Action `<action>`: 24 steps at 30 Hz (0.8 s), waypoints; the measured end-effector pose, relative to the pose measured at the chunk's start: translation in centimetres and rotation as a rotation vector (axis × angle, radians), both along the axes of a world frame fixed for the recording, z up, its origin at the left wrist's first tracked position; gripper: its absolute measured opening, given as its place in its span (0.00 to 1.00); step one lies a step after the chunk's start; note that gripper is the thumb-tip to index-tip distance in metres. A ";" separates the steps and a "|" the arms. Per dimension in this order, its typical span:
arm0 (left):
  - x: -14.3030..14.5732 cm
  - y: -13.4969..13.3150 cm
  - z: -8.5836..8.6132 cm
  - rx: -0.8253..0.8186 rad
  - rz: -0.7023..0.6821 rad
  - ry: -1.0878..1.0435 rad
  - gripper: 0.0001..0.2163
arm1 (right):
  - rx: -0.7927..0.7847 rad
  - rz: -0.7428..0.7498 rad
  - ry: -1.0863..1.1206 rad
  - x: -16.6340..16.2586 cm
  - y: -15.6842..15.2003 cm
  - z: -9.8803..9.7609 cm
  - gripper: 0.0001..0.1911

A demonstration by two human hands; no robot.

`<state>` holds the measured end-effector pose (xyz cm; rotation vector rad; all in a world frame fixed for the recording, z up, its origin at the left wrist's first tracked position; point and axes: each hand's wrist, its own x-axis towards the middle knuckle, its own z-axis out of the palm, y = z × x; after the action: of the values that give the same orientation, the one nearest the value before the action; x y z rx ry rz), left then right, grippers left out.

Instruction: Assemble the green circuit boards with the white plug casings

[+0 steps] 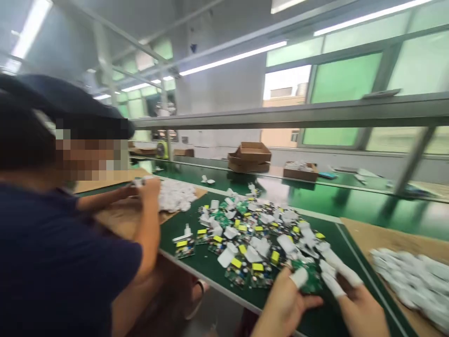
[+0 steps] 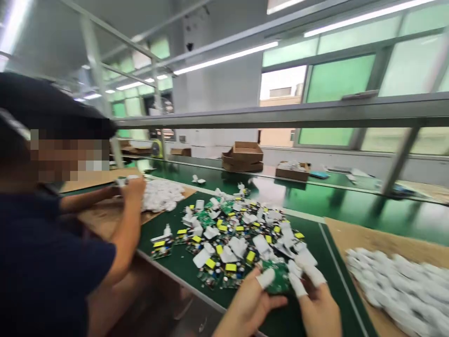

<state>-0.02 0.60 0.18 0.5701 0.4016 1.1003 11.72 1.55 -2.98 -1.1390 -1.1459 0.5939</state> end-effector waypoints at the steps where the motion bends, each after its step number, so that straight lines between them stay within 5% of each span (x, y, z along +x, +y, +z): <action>1: 0.0 0.4 0.1 -0.053 0.031 0.048 0.09 | -0.053 -0.010 0.042 0.4 -0.3 0.2 0.19; 5: -0.4 1.2 0.4 -0.111 0.039 0.082 0.09 | -0.091 0.036 0.060 -0.6 -0.5 1.6 0.21; 15: -0.1 1.0 0.6 -0.070 0.067 0.097 0.14 | 0.060 0.060 -0.334 -1.6 -1.3 2.1 0.12; 21: 0.3 0.9 -0.2 0.188 0.220 0.412 0.21 | 0.031 0.135 -0.385 -1.6 -1.3 1.9 0.15; 24: 0.3 0.8 -0.9 0.262 0.273 0.492 0.20 | -0.041 0.309 -0.241 -1.4 -1.7 1.8 0.25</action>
<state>0.27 1.42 -0.69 1.0491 0.7858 1.2805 10.28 -0.12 -1.16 -1.0964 -1.5401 0.7328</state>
